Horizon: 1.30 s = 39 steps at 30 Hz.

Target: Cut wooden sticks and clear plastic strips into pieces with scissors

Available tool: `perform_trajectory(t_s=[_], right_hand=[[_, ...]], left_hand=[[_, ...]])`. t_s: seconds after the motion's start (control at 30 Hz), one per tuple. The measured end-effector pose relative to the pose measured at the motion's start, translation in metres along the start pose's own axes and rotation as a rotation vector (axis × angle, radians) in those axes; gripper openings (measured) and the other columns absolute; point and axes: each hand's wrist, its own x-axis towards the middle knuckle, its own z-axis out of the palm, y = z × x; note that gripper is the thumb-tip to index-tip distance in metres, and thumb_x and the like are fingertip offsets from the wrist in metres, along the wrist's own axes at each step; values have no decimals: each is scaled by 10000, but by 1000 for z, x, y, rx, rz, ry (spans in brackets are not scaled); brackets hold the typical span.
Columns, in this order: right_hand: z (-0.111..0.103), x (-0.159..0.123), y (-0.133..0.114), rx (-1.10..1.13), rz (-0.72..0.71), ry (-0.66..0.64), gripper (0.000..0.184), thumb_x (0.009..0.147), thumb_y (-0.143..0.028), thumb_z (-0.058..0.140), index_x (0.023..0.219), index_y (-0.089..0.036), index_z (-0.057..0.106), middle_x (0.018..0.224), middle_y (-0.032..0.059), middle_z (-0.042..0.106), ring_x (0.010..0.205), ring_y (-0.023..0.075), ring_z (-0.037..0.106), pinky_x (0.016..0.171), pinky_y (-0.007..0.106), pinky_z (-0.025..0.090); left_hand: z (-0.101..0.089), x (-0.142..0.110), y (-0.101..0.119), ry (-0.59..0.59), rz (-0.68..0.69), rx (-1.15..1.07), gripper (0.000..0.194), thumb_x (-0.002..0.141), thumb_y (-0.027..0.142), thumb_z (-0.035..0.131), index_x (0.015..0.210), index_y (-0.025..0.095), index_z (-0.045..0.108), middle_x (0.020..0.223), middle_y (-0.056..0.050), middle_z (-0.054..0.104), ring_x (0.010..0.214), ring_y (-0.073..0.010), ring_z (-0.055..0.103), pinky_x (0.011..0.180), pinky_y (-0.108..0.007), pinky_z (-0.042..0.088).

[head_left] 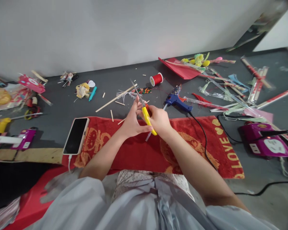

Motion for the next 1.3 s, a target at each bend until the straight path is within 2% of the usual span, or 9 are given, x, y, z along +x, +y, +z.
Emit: perform_trajectory(t_s=[0.07, 0.13, 0.17, 0.23, 0.3, 0.37, 0.63, 1.0, 1.3], right_hand=[[-6, 2, 2, -37, 34, 28, 511, 888, -636, 365, 832, -186, 600, 772, 95, 682, 670, 206, 610, 566, 283, 304], [-12, 3, 4, -61, 55, 13, 525, 872, -666, 377, 809, -190, 591, 764, 95, 677, 667, 208, 608, 559, 284, 297], [-13, 4, 4, -76, 54, -1, 533, 864, -679, 384, 807, -191, 588, 762, 95, 677, 666, 210, 609, 555, 284, 294], [-14, 4, 4, -115, 27, -28, 546, 858, -693, 388, 822, -187, 589, 766, 97, 679, 667, 215, 615, 553, 286, 286], [-13, 4, 3, -149, -12, -47, 553, 866, -689, 380, 855, -178, 592, 776, 101, 684, 676, 220, 624, 558, 288, 284], [-11, 2, 2, -170, -45, -61, 559, 875, -682, 372, 884, -169, 594, 785, 104, 688, 682, 222, 628, 567, 291, 288], [-9, -2, 5, -144, -144, -63, 567, 888, -673, 350, 948, -152, 567, 771, 87, 673, 658, 199, 604, 576, 294, 290], [-9, -4, 7, -68, -167, -15, 613, 863, -699, 366, 1022, -139, 557, 806, 84, 673, 675, 197, 595, 600, 298, 303], [-8, -2, 6, -113, -133, -56, 631, 876, -701, 323, 969, -139, 594, 787, 98, 679, 673, 208, 606, 576, 298, 296]], left_hand=[[-11, 1, 3, 144, 43, 113, 691, 769, 727, 522, 1231, 215, 489, 1154, -125, 616, 1019, -214, 630, 843, -361, 530], [-23, 2, 8, 324, 70, 330, 478, 945, 589, 283, 926, 209, 572, 855, -67, 638, 823, -164, 621, 789, -339, 510], [-29, 3, 11, 419, 99, 467, 461, 969, 533, 254, 843, 210, 558, 789, -57, 618, 792, -162, 604, 797, -344, 497], [-40, 6, 14, 530, 163, 698, 383, 972, 480, 313, 857, 208, 557, 855, -78, 629, 889, -187, 599, 870, -371, 470], [-46, 8, 13, 510, 181, 831, 311, 962, 443, 379, 958, 204, 579, 988, -101, 645, 1002, -205, 595, 924, -377, 452], [-48, 10, 9, 441, 165, 884, 288, 965, 410, 399, 1025, 206, 592, 1015, -95, 659, 996, -193, 612, 900, -343, 466], [-46, 7, 6, 395, 174, 898, 355, 996, 354, 327, 981, 209, 650, 734, -33, 659, 748, -140, 645, 751, -267, 489], [-45, 7, 10, 354, 183, 868, 336, 984, 349, 364, 975, 210, 670, 734, -40, 663, 743, -150, 632, 736, -280, 475], [-46, 10, 1, 366, 356, 887, 294, 976, 287, 402, 920, 184, 672, 678, -12, 642, 664, -118, 605, 655, -237, 457]])
